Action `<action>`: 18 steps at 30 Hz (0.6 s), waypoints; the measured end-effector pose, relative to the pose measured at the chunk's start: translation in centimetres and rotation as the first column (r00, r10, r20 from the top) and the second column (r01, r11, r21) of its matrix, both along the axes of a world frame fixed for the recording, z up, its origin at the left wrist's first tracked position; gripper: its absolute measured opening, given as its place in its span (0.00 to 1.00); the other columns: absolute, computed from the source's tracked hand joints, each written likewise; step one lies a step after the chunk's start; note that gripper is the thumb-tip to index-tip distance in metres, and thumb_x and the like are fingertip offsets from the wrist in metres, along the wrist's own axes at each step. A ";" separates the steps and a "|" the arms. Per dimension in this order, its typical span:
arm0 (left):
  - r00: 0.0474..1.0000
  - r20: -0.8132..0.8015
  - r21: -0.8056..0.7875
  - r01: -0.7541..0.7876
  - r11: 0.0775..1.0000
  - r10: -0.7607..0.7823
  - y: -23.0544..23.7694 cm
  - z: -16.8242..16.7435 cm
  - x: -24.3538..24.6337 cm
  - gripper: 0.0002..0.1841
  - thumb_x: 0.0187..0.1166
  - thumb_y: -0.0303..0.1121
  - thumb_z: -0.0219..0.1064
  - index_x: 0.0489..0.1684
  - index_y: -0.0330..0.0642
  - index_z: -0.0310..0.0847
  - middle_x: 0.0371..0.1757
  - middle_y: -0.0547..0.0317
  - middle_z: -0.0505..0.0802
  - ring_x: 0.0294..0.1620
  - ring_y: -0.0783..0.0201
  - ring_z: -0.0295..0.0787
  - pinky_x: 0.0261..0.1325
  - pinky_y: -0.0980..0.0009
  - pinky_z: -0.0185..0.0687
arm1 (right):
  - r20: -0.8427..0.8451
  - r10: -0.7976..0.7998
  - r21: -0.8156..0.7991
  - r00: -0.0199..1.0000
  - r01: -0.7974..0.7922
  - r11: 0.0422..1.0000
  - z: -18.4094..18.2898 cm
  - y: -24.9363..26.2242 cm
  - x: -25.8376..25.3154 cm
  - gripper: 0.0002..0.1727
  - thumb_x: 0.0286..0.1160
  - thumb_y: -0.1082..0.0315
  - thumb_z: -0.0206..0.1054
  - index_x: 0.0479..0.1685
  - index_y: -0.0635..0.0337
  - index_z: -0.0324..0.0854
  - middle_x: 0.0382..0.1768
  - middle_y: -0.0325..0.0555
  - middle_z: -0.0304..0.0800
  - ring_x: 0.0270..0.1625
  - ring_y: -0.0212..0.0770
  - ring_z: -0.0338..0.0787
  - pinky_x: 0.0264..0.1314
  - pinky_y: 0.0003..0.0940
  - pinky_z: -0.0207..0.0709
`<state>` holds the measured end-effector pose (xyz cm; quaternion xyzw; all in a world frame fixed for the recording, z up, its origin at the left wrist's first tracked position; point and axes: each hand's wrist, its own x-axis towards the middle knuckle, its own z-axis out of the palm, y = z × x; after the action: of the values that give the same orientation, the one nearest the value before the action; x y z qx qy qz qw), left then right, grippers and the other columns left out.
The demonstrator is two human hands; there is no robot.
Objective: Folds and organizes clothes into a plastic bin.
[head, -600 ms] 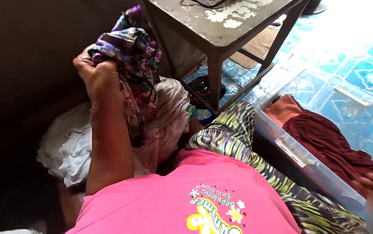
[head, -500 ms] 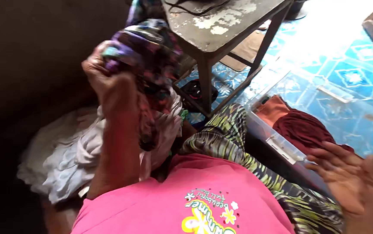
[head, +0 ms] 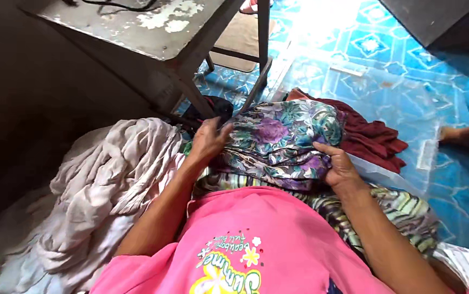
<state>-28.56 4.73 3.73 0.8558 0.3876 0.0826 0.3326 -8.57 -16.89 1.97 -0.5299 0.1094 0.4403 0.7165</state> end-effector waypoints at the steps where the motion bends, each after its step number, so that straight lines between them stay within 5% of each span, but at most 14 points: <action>1: 0.990 -0.056 -0.113 -0.132 0.985 0.126 1.2 -0.6 -0.5 0.30 0.93 0.49 0.53 0.72 0.26 0.78 0.67 0.25 0.85 0.72 0.31 0.80 0.77 0.32 0.66 | -0.008 0.020 -0.007 1.000 -0.020 1.000 -0.1 0.3 -0.1 0.06 0.84 0.74 0.57 0.40 0.59 0.78 0.24 0.43 0.88 0.24 0.33 0.88 0.26 0.29 0.85; 4: 0.947 -0.122 -0.392 -0.320 0.862 0.296 2.3 -3.2 -1.5 0.38 0.87 0.64 0.50 0.49 0.29 0.83 0.41 0.38 0.89 0.41 0.49 0.86 0.49 0.44 0.82 | -0.033 0.069 -0.041 0.997 -0.070 0.997 -0.6 0.5 -0.2 0.04 0.80 0.77 0.60 0.43 0.59 0.77 0.26 0.44 0.87 0.25 0.35 0.88 0.28 0.31 0.85; 5: 0.946 -0.098 -0.440 -0.319 0.839 0.309 2.3 -3.7 -1.5 0.35 0.87 0.62 0.54 0.47 0.30 0.83 0.37 0.43 0.88 0.34 0.54 0.84 0.43 0.50 0.83 | -0.041 0.074 -0.046 0.996 -0.076 0.996 -0.6 0.5 -0.1 0.05 0.79 0.78 0.60 0.44 0.59 0.76 0.26 0.44 0.87 0.25 0.35 0.88 0.28 0.32 0.85; 10: 0.903 0.168 -0.495 -0.269 0.826 0.395 0.8 -0.5 1.1 0.13 0.88 0.36 0.62 0.61 0.38 0.79 0.35 0.59 0.88 0.27 0.72 0.82 0.34 0.71 0.82 | -0.033 0.033 -0.066 0.999 -0.035 0.997 0.2 0.0 0.5 0.09 0.74 0.84 0.60 0.45 0.61 0.74 0.26 0.46 0.86 0.26 0.36 0.88 0.29 0.32 0.85; 13: 0.851 0.383 -0.532 -0.114 0.839 0.359 0.5 2.6 4.2 0.09 0.83 0.24 0.63 0.56 0.37 0.77 0.30 0.61 0.90 0.23 0.73 0.86 0.27 0.76 0.84 | 0.015 -0.059 -0.077 0.998 0.060 0.995 1.6 -0.7 1.9 0.07 0.72 0.83 0.60 0.43 0.64 0.75 0.26 0.47 0.86 0.25 0.36 0.88 0.27 0.31 0.84; 18: 0.727 0.663 -0.456 0.205 0.866 0.177 -0.3 7.3 11.1 0.10 0.78 0.16 0.61 0.47 0.42 0.74 0.32 0.66 0.91 0.26 0.75 0.88 0.31 0.77 0.87 | 0.195 -0.281 0.053 0.940 0.276 0.960 4.8 -3.3 6.5 0.09 0.75 0.81 0.57 0.33 0.59 0.78 0.20 0.40 0.87 0.20 0.30 0.87 0.22 0.25 0.82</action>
<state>-17.43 4.44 11.02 0.6503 0.2378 0.2868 0.6621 -2.03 -20.17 6.73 -0.5419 0.1052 0.2802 0.7853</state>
